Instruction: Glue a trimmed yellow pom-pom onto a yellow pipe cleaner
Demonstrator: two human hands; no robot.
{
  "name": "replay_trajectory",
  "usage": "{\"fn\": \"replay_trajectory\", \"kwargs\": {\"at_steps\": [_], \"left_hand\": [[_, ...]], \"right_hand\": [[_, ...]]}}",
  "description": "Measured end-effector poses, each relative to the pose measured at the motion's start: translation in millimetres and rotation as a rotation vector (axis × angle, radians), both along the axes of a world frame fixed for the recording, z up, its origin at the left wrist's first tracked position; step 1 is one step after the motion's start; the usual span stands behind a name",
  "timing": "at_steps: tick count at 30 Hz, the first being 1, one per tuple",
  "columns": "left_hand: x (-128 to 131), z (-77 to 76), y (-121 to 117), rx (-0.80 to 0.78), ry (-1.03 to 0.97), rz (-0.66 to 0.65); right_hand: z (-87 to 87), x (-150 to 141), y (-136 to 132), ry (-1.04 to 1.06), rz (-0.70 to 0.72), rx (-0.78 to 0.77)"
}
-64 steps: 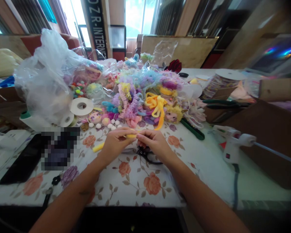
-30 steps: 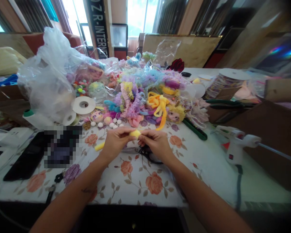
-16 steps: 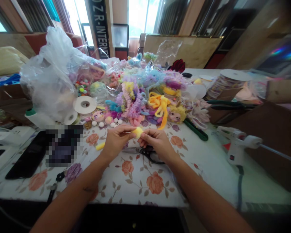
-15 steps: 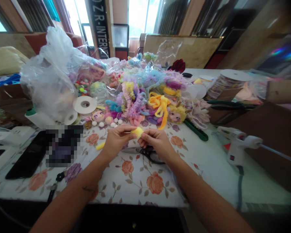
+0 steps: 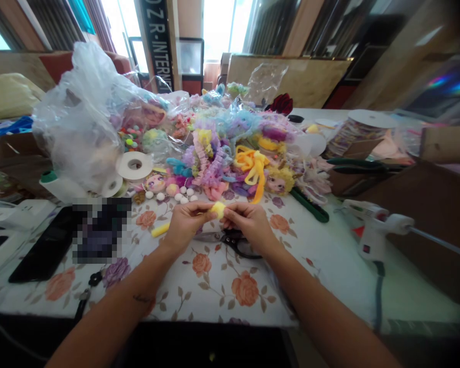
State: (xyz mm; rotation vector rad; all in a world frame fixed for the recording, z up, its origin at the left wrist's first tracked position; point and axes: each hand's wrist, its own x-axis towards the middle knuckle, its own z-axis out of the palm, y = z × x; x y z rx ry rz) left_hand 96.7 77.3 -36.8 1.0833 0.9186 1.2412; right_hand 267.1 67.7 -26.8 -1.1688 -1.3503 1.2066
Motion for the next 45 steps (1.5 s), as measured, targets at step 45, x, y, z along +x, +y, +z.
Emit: {"fn": "replay_trajectory", "kwargs": {"at_steps": [45], "left_hand": [[-3.1, 4.4, 2.2, 0.157, 0.084, 0.004]], "right_hand": [[2.6, -1.2, -6.0, -0.083, -0.209, 0.263]]}}
